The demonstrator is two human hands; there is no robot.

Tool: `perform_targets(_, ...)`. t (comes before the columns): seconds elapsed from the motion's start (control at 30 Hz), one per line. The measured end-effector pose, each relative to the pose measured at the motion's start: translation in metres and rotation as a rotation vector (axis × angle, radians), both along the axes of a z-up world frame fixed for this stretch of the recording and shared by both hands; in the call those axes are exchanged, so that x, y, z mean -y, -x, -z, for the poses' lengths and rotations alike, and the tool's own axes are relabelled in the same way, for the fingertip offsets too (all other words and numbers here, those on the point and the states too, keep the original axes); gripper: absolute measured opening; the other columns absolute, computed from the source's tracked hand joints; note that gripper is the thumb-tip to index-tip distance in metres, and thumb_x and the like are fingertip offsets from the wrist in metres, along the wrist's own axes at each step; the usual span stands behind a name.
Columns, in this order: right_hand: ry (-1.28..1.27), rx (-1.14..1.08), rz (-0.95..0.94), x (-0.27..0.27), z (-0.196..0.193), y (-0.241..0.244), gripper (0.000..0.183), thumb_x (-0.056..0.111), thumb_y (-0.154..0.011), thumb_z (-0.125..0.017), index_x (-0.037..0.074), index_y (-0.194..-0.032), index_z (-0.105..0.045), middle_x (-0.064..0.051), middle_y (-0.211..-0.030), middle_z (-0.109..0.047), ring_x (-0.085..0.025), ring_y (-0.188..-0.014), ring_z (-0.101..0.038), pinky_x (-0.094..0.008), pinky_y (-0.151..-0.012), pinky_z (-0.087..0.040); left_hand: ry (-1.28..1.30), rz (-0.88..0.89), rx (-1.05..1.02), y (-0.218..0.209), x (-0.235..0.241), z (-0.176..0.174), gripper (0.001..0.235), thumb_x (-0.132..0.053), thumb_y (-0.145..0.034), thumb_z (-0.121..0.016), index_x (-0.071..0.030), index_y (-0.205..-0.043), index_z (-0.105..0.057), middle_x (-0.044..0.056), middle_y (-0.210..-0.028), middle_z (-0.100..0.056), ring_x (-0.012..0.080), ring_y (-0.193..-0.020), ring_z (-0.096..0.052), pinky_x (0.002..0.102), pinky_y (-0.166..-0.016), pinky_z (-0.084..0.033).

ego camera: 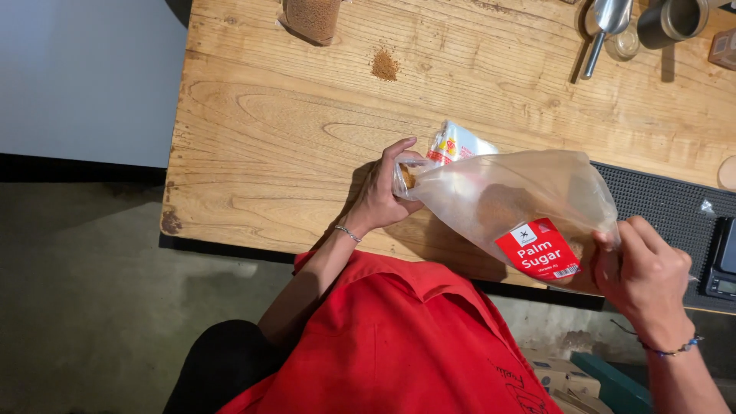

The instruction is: The person fills small plastic bags with palm sugar by pouring it from a large container, then sets the filled bags on a wooden table.

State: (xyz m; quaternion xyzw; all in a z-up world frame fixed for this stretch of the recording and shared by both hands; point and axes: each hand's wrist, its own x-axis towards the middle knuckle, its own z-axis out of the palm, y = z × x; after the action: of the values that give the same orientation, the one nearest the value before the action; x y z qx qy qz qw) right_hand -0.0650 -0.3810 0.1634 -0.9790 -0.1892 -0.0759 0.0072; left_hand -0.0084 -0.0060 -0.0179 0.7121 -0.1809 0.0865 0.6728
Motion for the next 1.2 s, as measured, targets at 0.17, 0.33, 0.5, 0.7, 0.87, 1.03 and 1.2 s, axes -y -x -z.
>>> perform_targets(0.17,0.163,-0.022,-0.049,0.005,-0.015,-0.011,0.038,0.016,-0.12,-0.062,0.01,-0.084,-0.051,-0.002,-0.081,-0.049,-0.023,-0.059,-0.04,-0.035,-0.05,-0.029,-0.038,-0.025,0.039,0.0,-0.001,-0.007,0.095,-0.012,-0.076,-0.092,-0.005,-0.151,-0.034,0.012,-0.132,-0.069,0.0287,-0.122,-0.069,0.037,-0.111,-0.051)
perform_targets(0.33,0.324,-0.006,-0.082,0.008,-0.025,-0.017,0.034,0.013,-0.119,-0.062,0.013,-0.086,-0.052,0.002,-0.082,-0.051,-0.021,-0.058,-0.043,-0.033,-0.05,-0.027,-0.06,-0.027,0.089,-0.001,-0.002,-0.009,0.093,-0.017,-0.08,-0.092,-0.005,-0.152,-0.035,0.011,-0.131,-0.068,0.0285,-0.125,-0.067,0.037,-0.111,-0.051)
perform_targets(0.5,0.383,0.014,-0.114,0.009,-0.034,-0.022,0.035,0.019,-0.121,-0.064,0.015,-0.088,-0.054,0.003,-0.085,-0.053,-0.019,-0.061,-0.042,-0.033,-0.052,-0.032,-0.092,-0.04,0.112,-0.001,-0.002,-0.012,0.092,-0.014,-0.08,-0.092,-0.006,-0.152,-0.036,0.01,-0.133,-0.067,0.0302,-0.134,-0.063,0.037,-0.116,-0.049)
perform_targets(0.7,0.496,-0.028,-0.055,0.007,-0.049,-0.02,0.036,0.03,-0.124,-0.063,0.02,-0.092,-0.052,0.005,-0.092,-0.054,-0.019,-0.066,-0.053,-0.035,-0.059,-0.049,-0.085,-0.039,0.11,-0.003,0.001,-0.01,0.091,-0.018,-0.08,-0.094,-0.006,-0.151,-0.039,0.014,-0.14,-0.064,0.031,-0.137,-0.062,0.038,-0.12,-0.048)
perform_targets(0.87,0.402,-0.142,-0.071,0.009,-0.059,-0.026,0.024,0.018,-0.119,-0.059,0.016,-0.096,-0.053,0.0,-0.094,-0.054,-0.014,-0.071,-0.055,-0.03,-0.06,-0.045,-0.106,-0.06,0.096,-0.003,0.003,-0.008,0.094,-0.016,-0.075,-0.094,-0.009,-0.152,-0.039,0.013,-0.139,-0.065,0.0272,-0.124,-0.07,0.036,-0.11,-0.054)
perform_targets(1.03,0.374,-0.191,-0.059,-0.003,-0.069,-0.032,0.049,0.056,-0.102,-0.067,0.014,-0.09,-0.047,-0.002,-0.087,-0.048,-0.014,-0.063,-0.051,-0.031,-0.059,-0.042,-0.16,-0.114,0.185,-0.004,0.007,-0.002,0.092,-0.023,-0.08,-0.095,-0.004,-0.151,-0.039,0.014,-0.136,-0.064,0.0264,-0.119,-0.072,0.036,-0.106,-0.056)
perform_targets(1.2,0.403,-0.17,-0.101,-0.003,-0.068,-0.034,0.038,0.036,-0.118,-0.06,0.015,-0.089,-0.049,-0.001,-0.086,-0.048,-0.013,-0.068,-0.053,-0.03,-0.061,-0.043,-0.166,-0.094,0.301,-0.005,0.009,0.006,0.085,-0.017,-0.085,-0.094,0.0,-0.149,-0.04,0.016,-0.155,-0.045,0.0315,-0.127,-0.068,0.043,-0.111,-0.056)
